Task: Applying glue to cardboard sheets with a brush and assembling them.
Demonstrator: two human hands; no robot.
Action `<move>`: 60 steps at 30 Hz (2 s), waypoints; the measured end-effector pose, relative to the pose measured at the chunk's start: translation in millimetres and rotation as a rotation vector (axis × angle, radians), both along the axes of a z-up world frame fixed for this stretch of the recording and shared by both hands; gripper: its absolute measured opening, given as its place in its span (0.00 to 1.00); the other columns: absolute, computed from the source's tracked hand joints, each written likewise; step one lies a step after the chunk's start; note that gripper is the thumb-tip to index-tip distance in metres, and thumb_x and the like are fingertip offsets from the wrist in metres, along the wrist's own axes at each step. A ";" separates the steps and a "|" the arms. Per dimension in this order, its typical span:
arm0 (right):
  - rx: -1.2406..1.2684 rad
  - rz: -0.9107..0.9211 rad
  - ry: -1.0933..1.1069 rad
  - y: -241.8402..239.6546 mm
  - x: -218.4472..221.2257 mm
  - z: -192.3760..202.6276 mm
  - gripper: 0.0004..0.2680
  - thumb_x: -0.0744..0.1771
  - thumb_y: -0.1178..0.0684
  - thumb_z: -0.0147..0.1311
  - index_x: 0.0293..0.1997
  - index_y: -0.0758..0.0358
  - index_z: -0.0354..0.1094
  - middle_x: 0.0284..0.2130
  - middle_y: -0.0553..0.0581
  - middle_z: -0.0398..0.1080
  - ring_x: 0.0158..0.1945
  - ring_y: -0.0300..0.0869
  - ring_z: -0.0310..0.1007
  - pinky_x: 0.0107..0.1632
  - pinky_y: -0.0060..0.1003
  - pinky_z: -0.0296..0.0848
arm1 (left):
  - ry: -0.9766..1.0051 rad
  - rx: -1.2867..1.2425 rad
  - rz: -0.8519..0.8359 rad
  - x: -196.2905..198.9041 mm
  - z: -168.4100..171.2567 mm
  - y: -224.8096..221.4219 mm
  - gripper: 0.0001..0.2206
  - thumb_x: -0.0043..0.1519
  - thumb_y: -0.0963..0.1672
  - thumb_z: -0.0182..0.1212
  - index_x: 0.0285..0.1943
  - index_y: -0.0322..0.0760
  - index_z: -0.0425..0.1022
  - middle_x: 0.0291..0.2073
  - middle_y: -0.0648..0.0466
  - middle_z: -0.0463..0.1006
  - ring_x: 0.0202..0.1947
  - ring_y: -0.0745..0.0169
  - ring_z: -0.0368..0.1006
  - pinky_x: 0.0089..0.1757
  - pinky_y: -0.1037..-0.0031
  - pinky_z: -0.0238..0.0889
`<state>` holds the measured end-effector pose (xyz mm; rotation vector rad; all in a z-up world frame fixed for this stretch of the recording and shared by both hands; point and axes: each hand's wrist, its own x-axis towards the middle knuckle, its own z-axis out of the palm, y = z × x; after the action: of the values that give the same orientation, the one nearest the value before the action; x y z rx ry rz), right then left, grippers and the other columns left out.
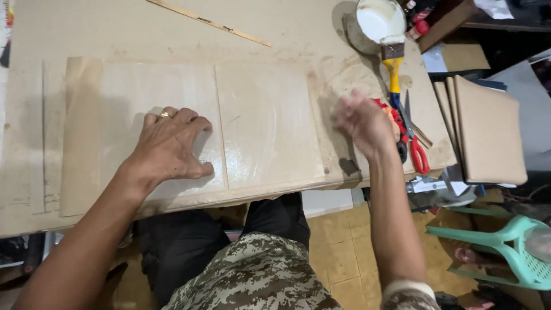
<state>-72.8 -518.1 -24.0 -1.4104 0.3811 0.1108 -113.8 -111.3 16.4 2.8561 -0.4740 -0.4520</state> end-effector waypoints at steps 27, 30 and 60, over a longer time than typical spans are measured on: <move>0.195 0.217 0.029 -10.0 -20.0 -45.9 0.09 0.73 0.46 0.42 0.44 0.59 0.62 0.55 0.71 0.72 0.63 0.65 0.71 0.60 0.62 0.70 | 0.080 0.077 0.006 4.0 21.6 -7.0 0.43 0.40 0.54 0.72 0.72 0.59 0.68 0.62 0.53 0.73 0.64 0.44 0.66 0.56 0.52 0.53; 0.107 0.241 0.067 -3.0 -17.6 -30.8 0.10 0.73 0.44 0.40 0.44 0.57 0.61 0.58 0.71 0.70 0.65 0.65 0.69 0.62 0.59 0.67 | 0.094 0.063 -0.010 5.7 20.2 -8.5 0.43 0.40 0.53 0.70 0.73 0.60 0.67 0.63 0.53 0.73 0.63 0.44 0.66 0.54 0.56 0.53; -0.944 0.569 -0.700 19.5 -76.6 -13.5 0.08 0.69 0.49 0.59 0.50 0.58 0.75 0.39 0.62 0.80 0.45 0.57 0.81 0.48 0.47 0.77 | 0.037 0.150 0.002 9.2 10.0 -23.5 0.43 0.43 0.67 0.67 0.66 0.54 0.74 0.58 0.45 0.77 0.63 0.35 0.69 0.55 0.46 0.59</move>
<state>-149.5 -498.7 -37.5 -2.3307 -0.6532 -0.1268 -104.6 -134.8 26.5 2.9846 -0.4490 -0.5621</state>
